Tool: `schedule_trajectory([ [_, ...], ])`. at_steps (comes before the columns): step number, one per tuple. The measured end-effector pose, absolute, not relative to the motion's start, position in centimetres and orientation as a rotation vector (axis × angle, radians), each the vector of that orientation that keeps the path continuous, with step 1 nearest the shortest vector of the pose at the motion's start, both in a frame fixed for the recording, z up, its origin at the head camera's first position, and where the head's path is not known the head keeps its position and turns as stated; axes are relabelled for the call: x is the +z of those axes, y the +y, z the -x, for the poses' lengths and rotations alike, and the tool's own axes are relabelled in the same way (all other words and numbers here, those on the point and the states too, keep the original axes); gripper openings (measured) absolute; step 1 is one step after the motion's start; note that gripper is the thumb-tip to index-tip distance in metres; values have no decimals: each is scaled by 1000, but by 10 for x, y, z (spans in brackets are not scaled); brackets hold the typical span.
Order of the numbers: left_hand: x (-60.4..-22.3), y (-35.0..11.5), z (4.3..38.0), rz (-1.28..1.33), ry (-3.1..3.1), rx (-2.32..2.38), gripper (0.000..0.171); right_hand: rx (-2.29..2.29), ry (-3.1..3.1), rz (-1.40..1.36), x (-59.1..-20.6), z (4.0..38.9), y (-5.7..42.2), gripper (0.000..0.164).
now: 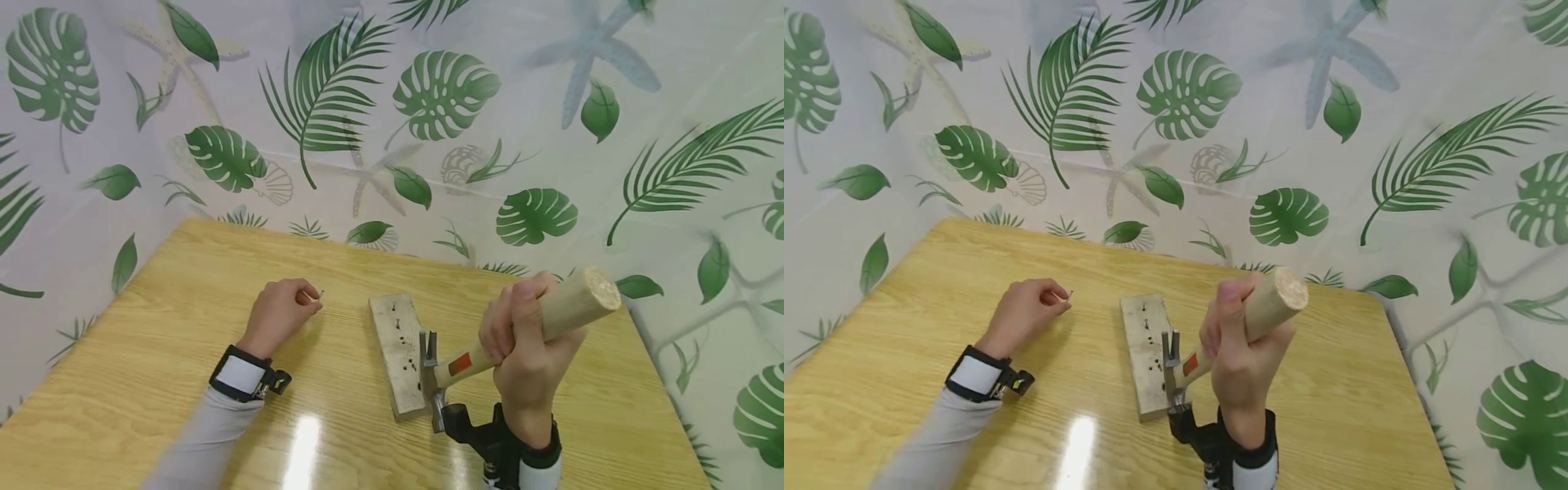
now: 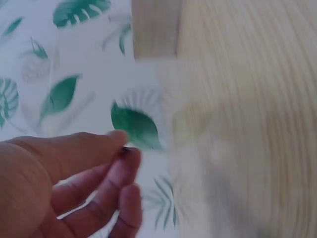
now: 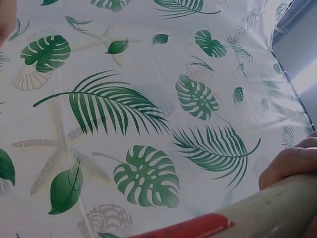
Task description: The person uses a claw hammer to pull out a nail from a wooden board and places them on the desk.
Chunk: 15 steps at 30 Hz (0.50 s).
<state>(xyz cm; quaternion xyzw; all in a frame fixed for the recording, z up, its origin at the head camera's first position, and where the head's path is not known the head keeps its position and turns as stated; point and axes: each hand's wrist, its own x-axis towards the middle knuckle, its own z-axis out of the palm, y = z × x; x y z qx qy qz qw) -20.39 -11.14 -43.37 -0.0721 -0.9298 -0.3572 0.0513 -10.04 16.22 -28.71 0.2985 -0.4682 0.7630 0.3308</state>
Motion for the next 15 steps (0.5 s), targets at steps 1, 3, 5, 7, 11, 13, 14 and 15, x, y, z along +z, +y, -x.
schedule_trajectory([
  [1, -435, -119, 206, 172, -2854, -1044, 15, 1995, -1233, -773, -287, 101, 165, 26],
  [3, -437, -132, 209, 96, -2892, -951, 14, 1994, -1248, -750, -286, 101, 170, 26],
  [5, -438, -144, 210, 28, -2916, -868, 15, 1995, -1249, -728, -285, 101, 174, 24],
  [7, -439, -154, 211, -19, -2926, -803, 15, 1991, -1246, -708, -284, 101, 177, 23],
  [11, -442, -169, 211, -127, -2953, -732, 14, 1981, -1240, -680, -282, 102, 181, 22],
  [13, -443, -173, 212, -176, -2969, -717, 13, 1985, -1239, -675, -282, 103, 182, 22],
  [14, -444, -175, 212, -198, -2977, -713, 13, 1987, -1240, -673, -282, 102, 182, 23],
  [15, -445, -177, 212, -211, -2983, -705, 13, 1990, -1242, -672, -282, 103, 182, 22],
])
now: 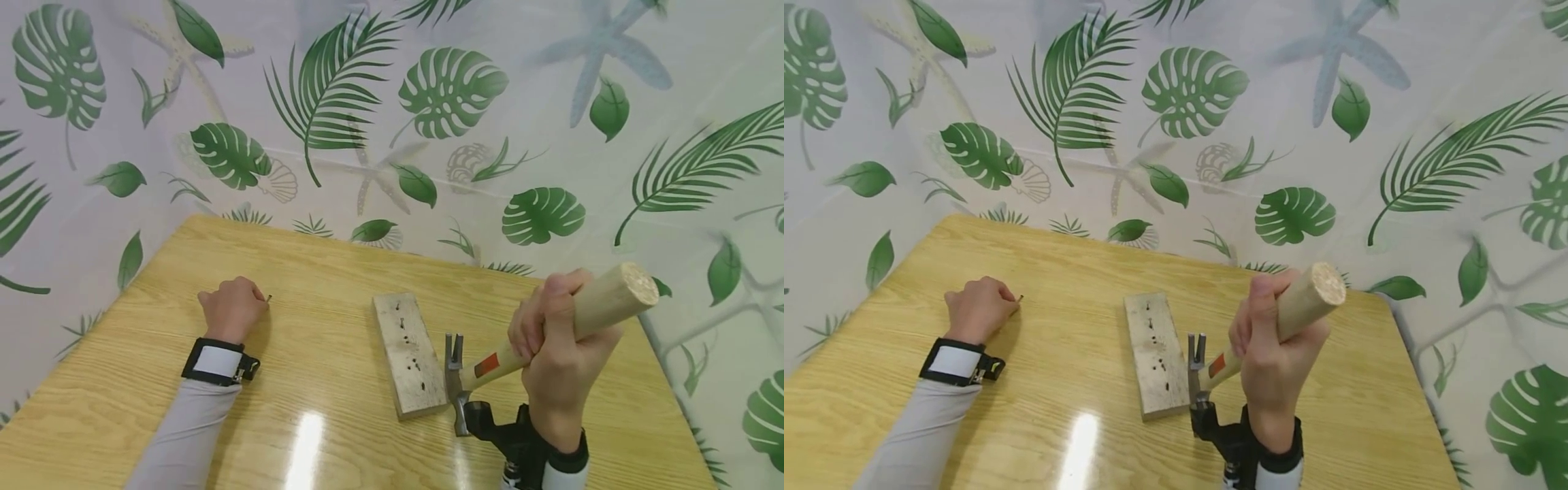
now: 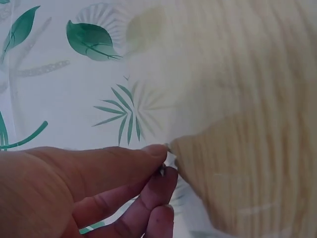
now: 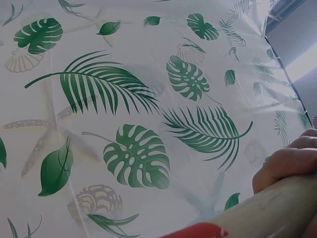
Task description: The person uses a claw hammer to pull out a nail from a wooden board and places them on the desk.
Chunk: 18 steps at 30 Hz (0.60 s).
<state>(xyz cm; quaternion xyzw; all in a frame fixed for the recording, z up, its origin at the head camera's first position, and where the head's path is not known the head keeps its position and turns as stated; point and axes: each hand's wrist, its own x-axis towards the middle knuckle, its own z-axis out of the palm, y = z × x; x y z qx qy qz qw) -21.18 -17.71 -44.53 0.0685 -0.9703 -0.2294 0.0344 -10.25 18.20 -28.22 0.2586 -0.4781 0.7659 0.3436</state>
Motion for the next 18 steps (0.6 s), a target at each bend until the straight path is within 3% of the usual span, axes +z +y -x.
schedule_trajectory([
  [10, -447, -181, 213, -248, -2968, -700, 13, 2006, -1226, -693, -283, 103, 182, 21],
  [15, -446, -178, 210, -254, -2950, -656, 33, 1999, -1220, -671, -282, 102, 178, 23],
  [18, -439, -167, 210, -191, -2910, -636, 33, 2002, -1217, -668, -282, 101, 176, 24],
])
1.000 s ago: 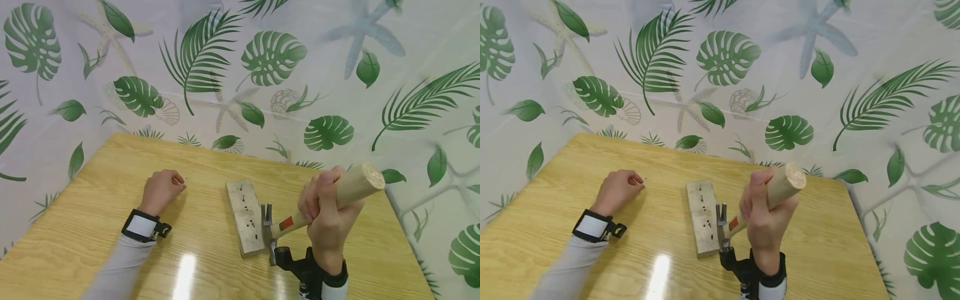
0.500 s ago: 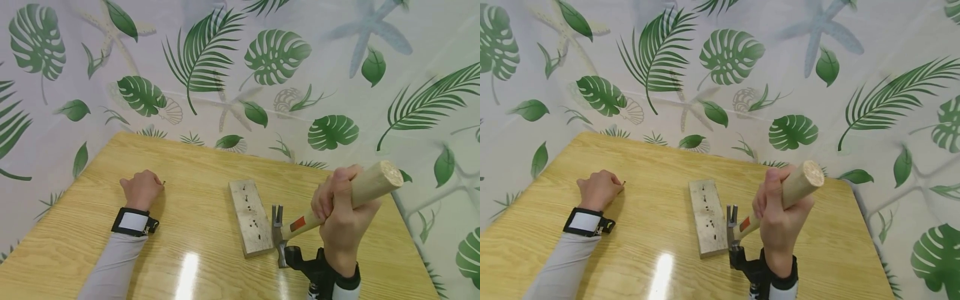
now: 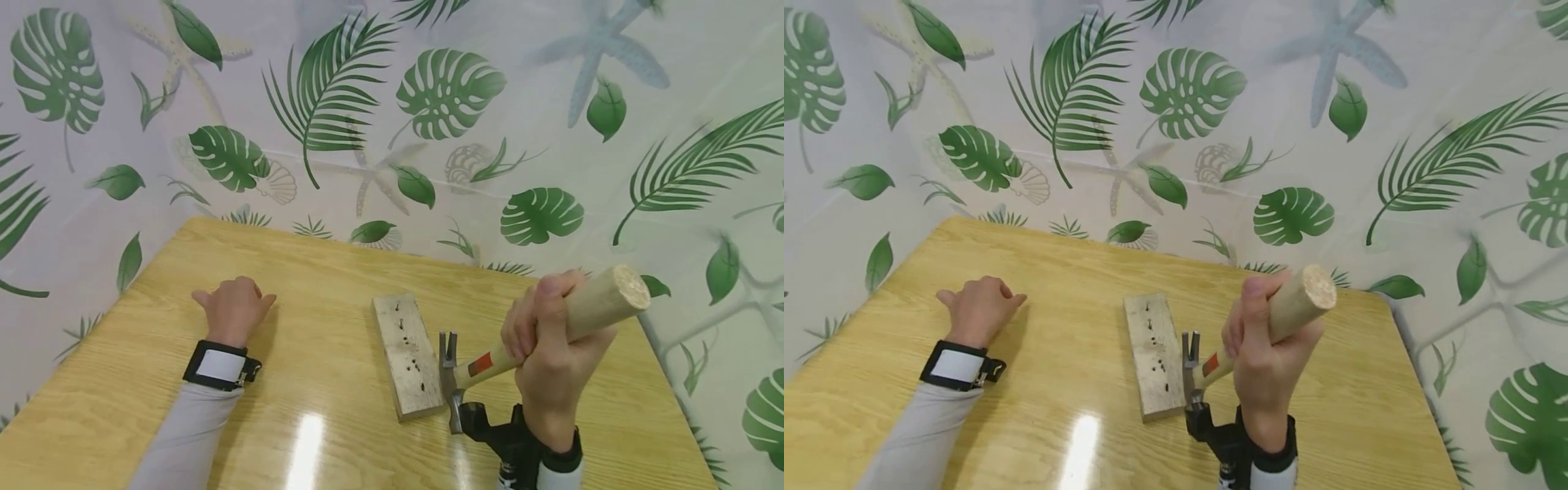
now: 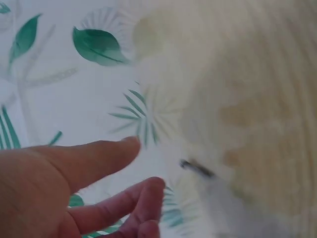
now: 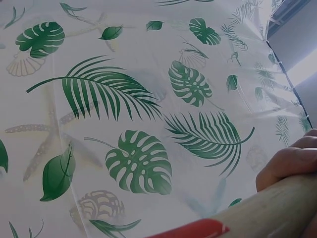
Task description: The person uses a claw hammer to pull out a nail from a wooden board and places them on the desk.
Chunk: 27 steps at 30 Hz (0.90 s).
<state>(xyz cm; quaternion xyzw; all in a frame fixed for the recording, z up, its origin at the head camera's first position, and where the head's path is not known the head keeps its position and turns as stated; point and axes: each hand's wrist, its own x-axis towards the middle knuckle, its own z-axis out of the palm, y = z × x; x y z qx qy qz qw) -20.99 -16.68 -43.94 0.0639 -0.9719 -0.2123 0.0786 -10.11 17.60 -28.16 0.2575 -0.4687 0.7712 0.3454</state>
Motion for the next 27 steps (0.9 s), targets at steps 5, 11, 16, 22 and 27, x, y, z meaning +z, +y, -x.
schedule_trajectory([
  [5, -436, -129, 206, 178, -2826, -826, 31, 1982, -1230, -723, -287, 102, 168, 24],
  [11, -440, -76, 196, 683, -2809, -984, 35, 1950, -1219, -794, -292, 106, 159, 22],
  [16, -450, -55, 188, 900, -2798, -926, 43, 1957, -1144, -854, -296, 109, 153, 22],
  [22, -458, -52, 184, 950, -2879, -884, 49, 1926, -1168, -859, -303, 115, 146, 25],
  [27, -459, -54, 184, 941, -2896, -877, 49, 1912, -1225, -867, -306, 123, 144, 26],
])
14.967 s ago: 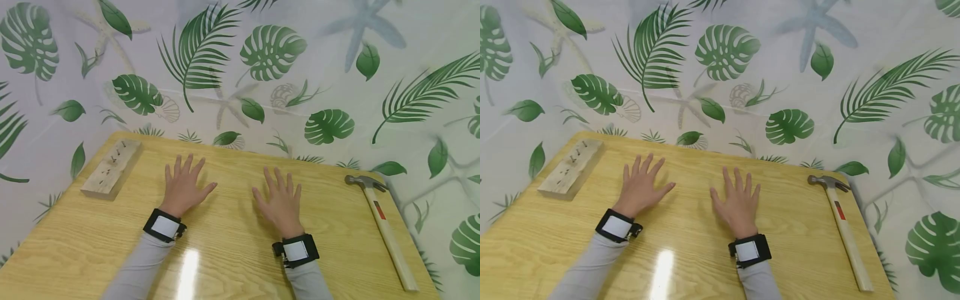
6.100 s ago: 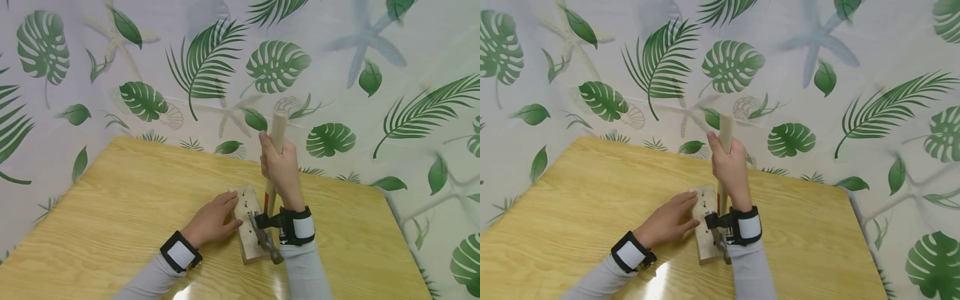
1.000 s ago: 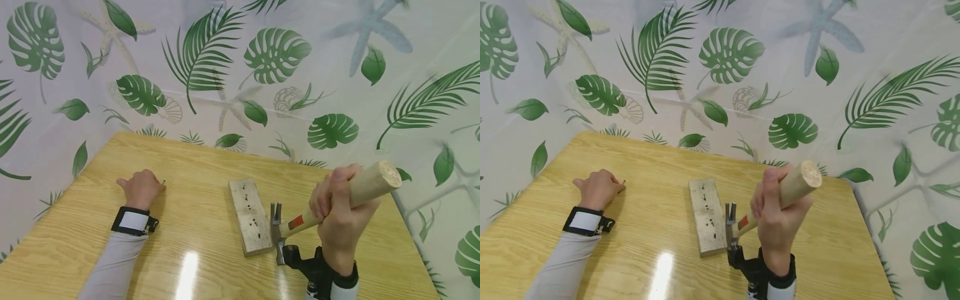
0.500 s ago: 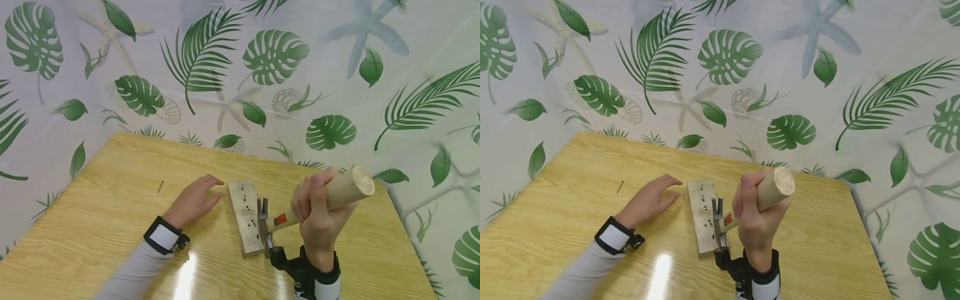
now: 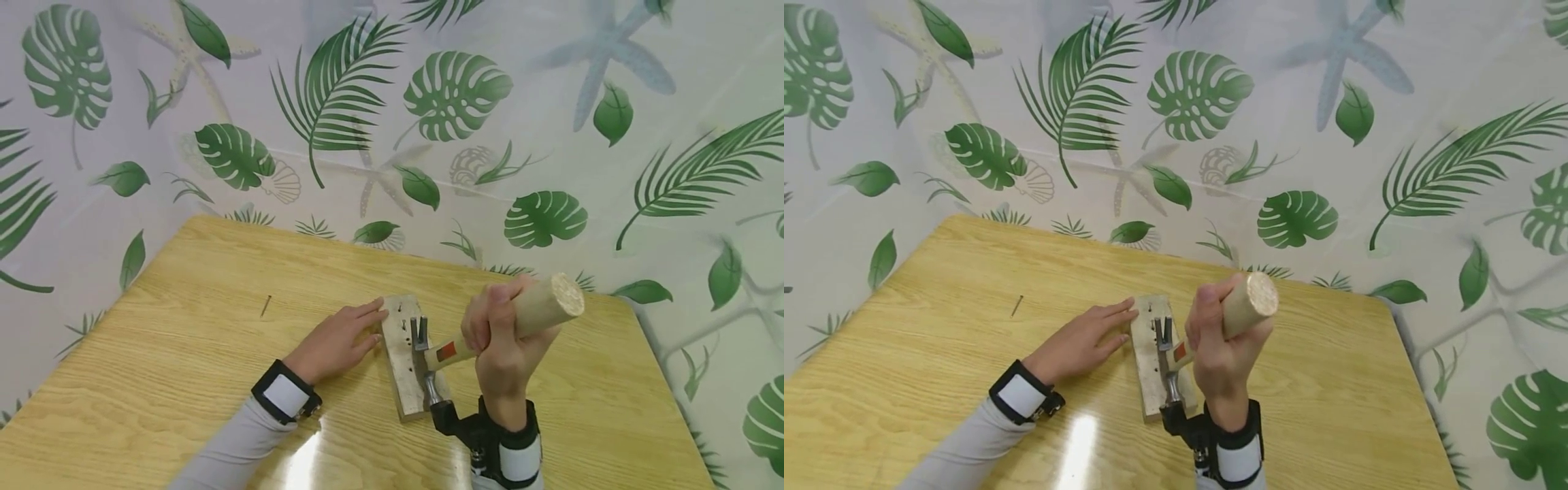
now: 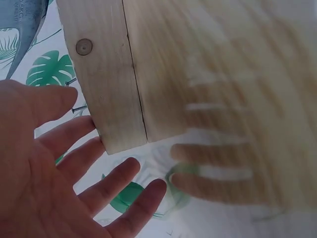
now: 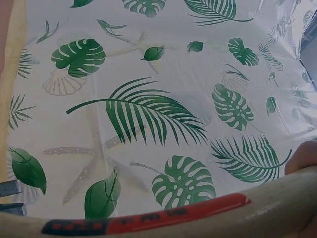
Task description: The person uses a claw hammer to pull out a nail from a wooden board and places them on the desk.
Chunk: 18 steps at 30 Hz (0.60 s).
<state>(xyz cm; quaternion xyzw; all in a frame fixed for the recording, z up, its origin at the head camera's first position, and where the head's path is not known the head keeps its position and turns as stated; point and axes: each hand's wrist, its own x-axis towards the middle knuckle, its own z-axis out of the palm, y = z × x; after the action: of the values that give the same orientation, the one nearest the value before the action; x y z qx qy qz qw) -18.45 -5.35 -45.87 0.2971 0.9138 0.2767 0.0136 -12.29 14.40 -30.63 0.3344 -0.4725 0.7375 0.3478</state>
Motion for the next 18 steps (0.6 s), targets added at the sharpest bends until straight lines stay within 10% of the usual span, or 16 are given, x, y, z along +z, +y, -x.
schedule_trajectory([
  [18, -459, -53, 183, -920, 2855, 927, 47, 1938, -1753, -539, -310, 203, 141, 34],
])
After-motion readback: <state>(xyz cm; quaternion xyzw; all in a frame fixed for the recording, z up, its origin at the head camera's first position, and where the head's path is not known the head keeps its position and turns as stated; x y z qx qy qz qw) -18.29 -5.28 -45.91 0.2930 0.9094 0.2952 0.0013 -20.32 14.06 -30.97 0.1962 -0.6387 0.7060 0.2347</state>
